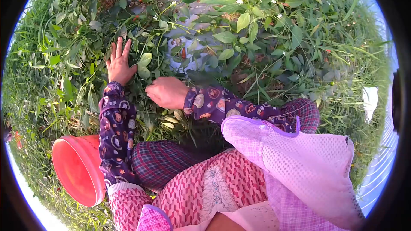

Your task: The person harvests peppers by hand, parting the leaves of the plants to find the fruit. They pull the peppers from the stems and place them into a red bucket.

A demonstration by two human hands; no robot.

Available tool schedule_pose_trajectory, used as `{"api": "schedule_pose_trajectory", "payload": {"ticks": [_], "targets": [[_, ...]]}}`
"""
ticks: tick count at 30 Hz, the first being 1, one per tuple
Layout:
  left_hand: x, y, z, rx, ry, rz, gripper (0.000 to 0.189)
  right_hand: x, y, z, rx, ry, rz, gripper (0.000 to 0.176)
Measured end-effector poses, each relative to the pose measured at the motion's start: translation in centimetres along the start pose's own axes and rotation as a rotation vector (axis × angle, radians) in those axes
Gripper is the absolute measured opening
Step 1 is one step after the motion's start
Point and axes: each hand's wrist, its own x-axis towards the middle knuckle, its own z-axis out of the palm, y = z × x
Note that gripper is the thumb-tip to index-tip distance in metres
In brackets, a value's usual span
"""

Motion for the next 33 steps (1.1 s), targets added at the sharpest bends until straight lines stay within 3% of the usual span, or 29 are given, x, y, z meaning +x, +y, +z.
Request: {"api": "schedule_pose_trajectory", "payload": {"ticks": [2, 4, 5, 8, 10, 11, 12, 14, 15, 16, 18, 22, 24, 25, 26, 28, 33], "targets": [[-0.1, 0.9, 0.1, 0.055, -0.017, -0.035, 0.107, -0.8, 2.4, -3.1, 0.095, 0.496, -0.081, 0.011], [-0.2, 1.6, 0.2, 0.049, -0.009, -0.062, 0.108, -2.0, 6.4, -6.8, 0.023, 0.863, 0.143, 0.012], [-0.3, 1.8, 0.2, 0.084, -0.008, -0.062, 0.108, -2.8, 9.6, -8.4, -0.196, 1.029, 0.167, 0.018], [-0.3, 2.1, 0.8, 0.159, 0.033, -0.055, 0.109, -6.9, 16.5, -11.2, -0.583, 0.980, 0.716, 0.031], [-0.4, 2.6, 0.6, 0.172, 0.035, -0.060, 0.109, -9.4, 19.8, -12.1, -0.537, 0.876, 0.885, 0.037], [-0.4, 2.8, 0.5, 0.191, 0.035, -0.067, 0.110, -10.5, 22.8, -11.7, -0.281, 1.011, 0.788, 0.031], [-0.4, 2.8, 0.8, 0.187, 0.037, -0.067, 0.110, -11.9, 25.3, -12.1, -0.240, 0.916, 0.656, 0.023], [-0.4, 2.7, 1.2, 0.235, 0.078, -0.052, 0.112, -11.3, 25.2, -12.8, 0.786, 1.240, 1.087, 0.019], [-0.5, 2.7, 1.4, 0.235, 0.082, -0.051, 0.112, -11.4, 26.5, -12.6, 0.785, 1.243, 1.083, 0.019], [-0.5, 2.8, 1.4, 0.260, 0.080, -0.054, 0.111, -11.0, 26.5, -12.5, 0.454, 1.051, 1.090, 0.022], [-0.5, 3.1, 1.4, 0.287, 0.083, -0.056, 0.111, -10.8, 26.5, -12.5, 0.133, 0.854, 1.069, 0.026], [-0.6, 3.5, 1.5, 0.354, 0.086, -0.046, 0.105, -10.1, 25.4, -13.5, 0.127, 0.771, 0.755, 0.022], [-0.5, 3.8, 1.4, 0.346, 0.097, -0.036, 0.104, -9.9, 24.9, -14.1, 0.820, 1.136, 0.293, 0.017], [-0.8, 4.5, 0.6, 0.342, 0.070, -0.043, 0.100, -10.4, 20.9, -15.9, 0.690, 0.950, 0.459, 0.017], [-0.8, 4.5, 0.5, 0.340, 0.074, -0.038, 0.100, -10.3, 20.4, -16.0, 1.105, 1.045, 0.459, 0.026], [-0.8, 4.9, 0.6, 0.340, 0.113, -0.013, 0.096, -10.8, 15.7, -17.6, 1.444, 1.024, 0.287, 0.030], [-0.8, 5.2, 0.2, 0.366, 0.079, -0.023, 0.086, -12.0, 15.4, -18.4, 1.684, 1.052, 0.141, 0.027]]}}
